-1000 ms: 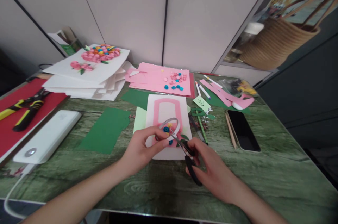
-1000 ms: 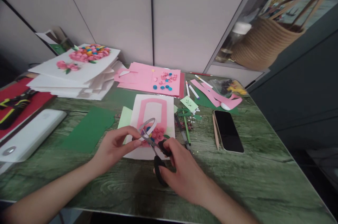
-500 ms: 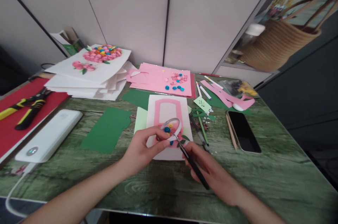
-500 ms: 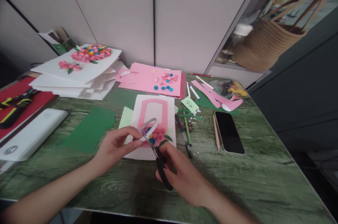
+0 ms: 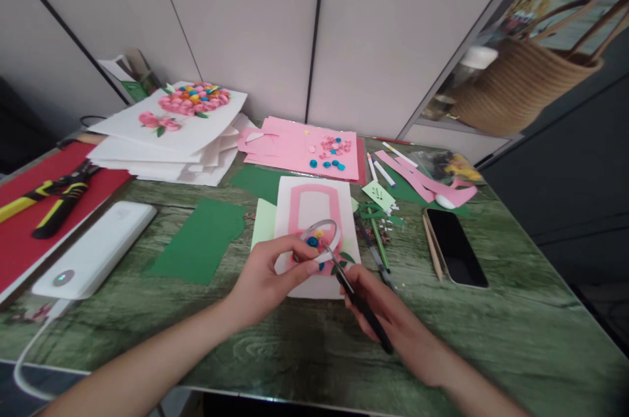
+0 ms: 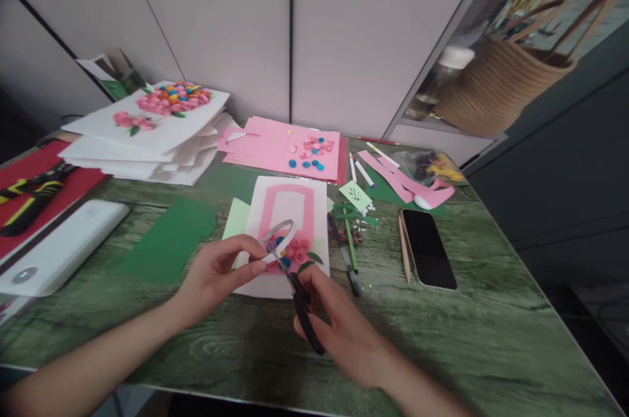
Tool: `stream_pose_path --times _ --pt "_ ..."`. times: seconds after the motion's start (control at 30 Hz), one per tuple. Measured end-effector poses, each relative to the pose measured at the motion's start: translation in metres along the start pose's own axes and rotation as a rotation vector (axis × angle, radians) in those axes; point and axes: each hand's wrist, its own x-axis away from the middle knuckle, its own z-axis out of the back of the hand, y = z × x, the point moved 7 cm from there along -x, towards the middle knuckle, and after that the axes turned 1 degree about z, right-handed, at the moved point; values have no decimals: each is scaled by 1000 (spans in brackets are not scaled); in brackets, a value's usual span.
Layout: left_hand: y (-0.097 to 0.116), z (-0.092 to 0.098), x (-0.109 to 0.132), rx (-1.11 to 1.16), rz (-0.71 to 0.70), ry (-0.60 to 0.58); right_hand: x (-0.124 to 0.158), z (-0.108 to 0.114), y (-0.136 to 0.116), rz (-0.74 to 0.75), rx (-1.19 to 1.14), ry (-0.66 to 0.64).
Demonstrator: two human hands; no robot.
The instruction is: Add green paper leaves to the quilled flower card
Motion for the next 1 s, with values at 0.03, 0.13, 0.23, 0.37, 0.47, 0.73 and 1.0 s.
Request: stream_pose_path --times 0.03,0.13,0.23,0.37,0.47,0.73,1.0 --pt "1 0 0 -1 -5 1 0 -1 1 -7 -33 -11" --pt "2 1 1 -8 -17 1 0 -1 3 -46 -82 -22" --pt "3 1 1 -10 -19 4 0 -3 1 -76 -85 -47" --pt "3 1 2 -16 -15 4 0 -4 1 -71 -80 -48" --pt "3 1 2 -16 -20 1 2 1 7 -46 -45 19" --pt "2 4 1 -51 -19 16 4 21 0 49 222 146" --pt "-2 8 -1 37 2 89 0 16 -11 32 484 180"
